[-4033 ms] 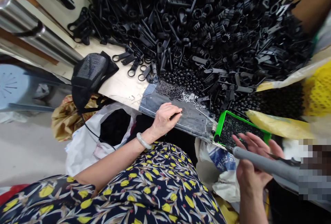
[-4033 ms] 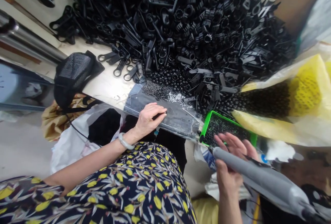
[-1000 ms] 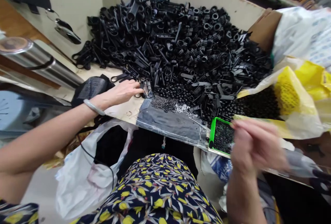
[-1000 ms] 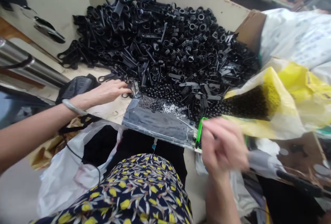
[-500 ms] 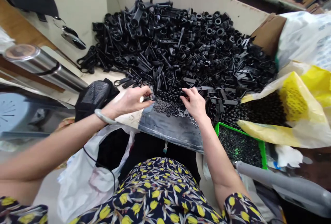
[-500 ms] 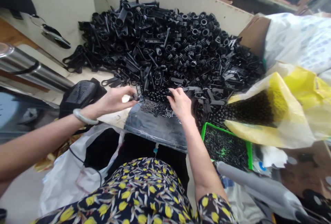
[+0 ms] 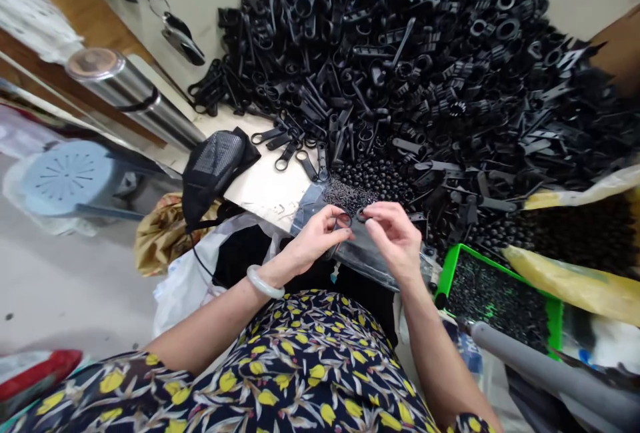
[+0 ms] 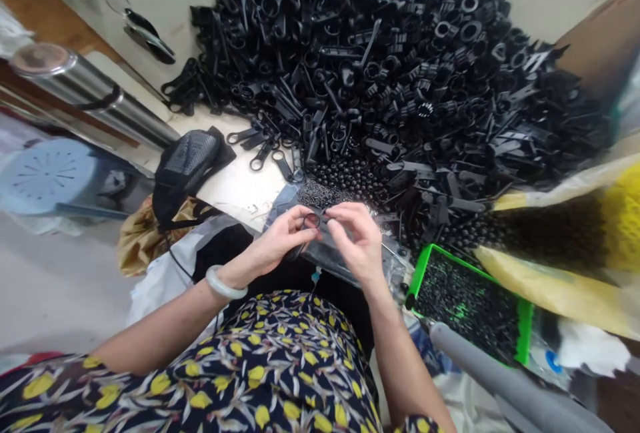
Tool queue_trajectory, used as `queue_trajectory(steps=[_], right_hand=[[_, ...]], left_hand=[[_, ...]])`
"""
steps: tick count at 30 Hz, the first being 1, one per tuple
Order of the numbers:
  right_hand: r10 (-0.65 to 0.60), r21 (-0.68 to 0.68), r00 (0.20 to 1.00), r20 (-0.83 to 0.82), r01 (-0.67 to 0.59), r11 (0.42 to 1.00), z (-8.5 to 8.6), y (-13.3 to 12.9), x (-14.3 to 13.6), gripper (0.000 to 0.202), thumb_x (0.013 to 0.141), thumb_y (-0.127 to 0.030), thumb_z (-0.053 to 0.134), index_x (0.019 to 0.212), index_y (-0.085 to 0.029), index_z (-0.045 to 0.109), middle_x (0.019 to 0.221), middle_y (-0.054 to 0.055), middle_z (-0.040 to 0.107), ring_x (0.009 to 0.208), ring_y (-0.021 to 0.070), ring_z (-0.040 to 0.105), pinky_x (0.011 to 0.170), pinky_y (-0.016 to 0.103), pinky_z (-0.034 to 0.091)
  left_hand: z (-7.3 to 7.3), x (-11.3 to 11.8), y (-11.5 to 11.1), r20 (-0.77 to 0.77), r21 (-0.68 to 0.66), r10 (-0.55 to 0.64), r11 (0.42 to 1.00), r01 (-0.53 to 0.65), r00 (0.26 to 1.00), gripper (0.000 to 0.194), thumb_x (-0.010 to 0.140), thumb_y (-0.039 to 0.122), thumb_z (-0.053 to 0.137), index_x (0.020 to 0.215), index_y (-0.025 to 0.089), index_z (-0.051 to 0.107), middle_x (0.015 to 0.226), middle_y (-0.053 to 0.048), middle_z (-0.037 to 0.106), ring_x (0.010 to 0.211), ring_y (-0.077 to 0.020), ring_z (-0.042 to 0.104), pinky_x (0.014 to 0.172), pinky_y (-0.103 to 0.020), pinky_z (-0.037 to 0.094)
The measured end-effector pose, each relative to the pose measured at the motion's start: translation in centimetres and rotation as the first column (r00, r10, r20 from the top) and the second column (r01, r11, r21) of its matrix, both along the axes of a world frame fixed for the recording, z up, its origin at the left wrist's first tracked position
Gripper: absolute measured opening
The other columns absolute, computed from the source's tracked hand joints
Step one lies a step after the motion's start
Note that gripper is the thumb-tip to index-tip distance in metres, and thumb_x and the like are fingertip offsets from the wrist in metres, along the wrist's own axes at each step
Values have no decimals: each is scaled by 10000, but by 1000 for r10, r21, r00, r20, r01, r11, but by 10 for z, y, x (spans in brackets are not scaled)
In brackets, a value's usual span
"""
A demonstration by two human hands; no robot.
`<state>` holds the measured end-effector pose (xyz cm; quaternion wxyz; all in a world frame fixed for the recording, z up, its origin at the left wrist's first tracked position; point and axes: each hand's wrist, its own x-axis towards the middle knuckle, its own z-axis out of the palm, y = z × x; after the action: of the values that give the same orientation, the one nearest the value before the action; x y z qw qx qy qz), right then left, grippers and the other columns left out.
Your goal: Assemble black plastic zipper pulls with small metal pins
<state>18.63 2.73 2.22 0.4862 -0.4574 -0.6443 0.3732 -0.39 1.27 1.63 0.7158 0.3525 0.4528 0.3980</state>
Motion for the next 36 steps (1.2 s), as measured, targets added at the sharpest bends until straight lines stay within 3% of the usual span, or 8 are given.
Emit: queue_trajectory(steps=[4,7,10,13,18,22,30,36], right_hand=[[35,130,973,227,-66,989,-6,-27,-1,207,938,-219,715,1113,-321,757,1159,38,775,1105,256,716,1059,548,521],[23,156,951,309,-74,985,-9,-34,3,206,936,-230,720,1116,-324,753,1151,32,790,1154,280,692,1041,573,510],[2,134,967,255,-37,990,-12,-40,3,175,933,-218,728,1084,-302,751,1129,35,790,1074,256,708,980,514,547],[-70,31,988,137,67,997,-14,-48,1,230,931,-220,738,1152,-282,726,1098,41,769,915,200,719,864,412,591],[-57,-99,994,97,67,993,-15,-54,3,212,963,-251,697,1159,-278,773,1128,65,719,983,194,704,840,345,606],[-85,-157,996,40,91,983,-14,-56,5,193,950,-245,718,1122,-281,799,1032,51,716,906,173,700,756,298,596],[-86,-95,990,109,96,991,-12,-57,0,189,954,-212,716,1105,-274,811,949,33,735,808,152,687,729,287,585],[-31,25,963,266,26,999,-10,-56,4,237,975,-170,681,1155,-277,792,946,31,722,827,148,685,742,279,571]], left_hand=[[0,5,-11,-26,56,-83,995,84,996,304,841,176,700,1125,201,594,910,-19,725,826,-146,702,771,-274,549],[1,10,-19,-60,41,-92,995,95,994,308,839,127,624,1134,205,583,876,-2,692,695,-117,655,672,-256,539],[4,12,-25,-129,45,-114,992,120,985,346,843,116,581,1179,199,582,862,14,656,593,-80,566,594,-229,488],[8,13,-28,-177,68,-144,985,158,974,368,861,128,572,1225,173,599,921,-9,661,649,-87,565,636,-239,489],[8,11,-29,-128,31,-142,989,147,982,376,866,136,582,1240,143,628,1029,-57,697,718,-104,591,676,-248,492],[6,9,-30,-118,-1,-138,990,139,983,351,865,158,616,1213,144,660,1058,-73,715,733,-111,610,668,-242,493],[12,7,-31,-218,27,-181,981,192,959,377,833,79,547,1187,125,667,973,-40,704,694,-97,591,657,-235,487],[11,6,-31,-247,15,-195,979,205,949,395,819,77,530,1181,123,680,929,-28,700,659,-91,580,627,-222,486]])
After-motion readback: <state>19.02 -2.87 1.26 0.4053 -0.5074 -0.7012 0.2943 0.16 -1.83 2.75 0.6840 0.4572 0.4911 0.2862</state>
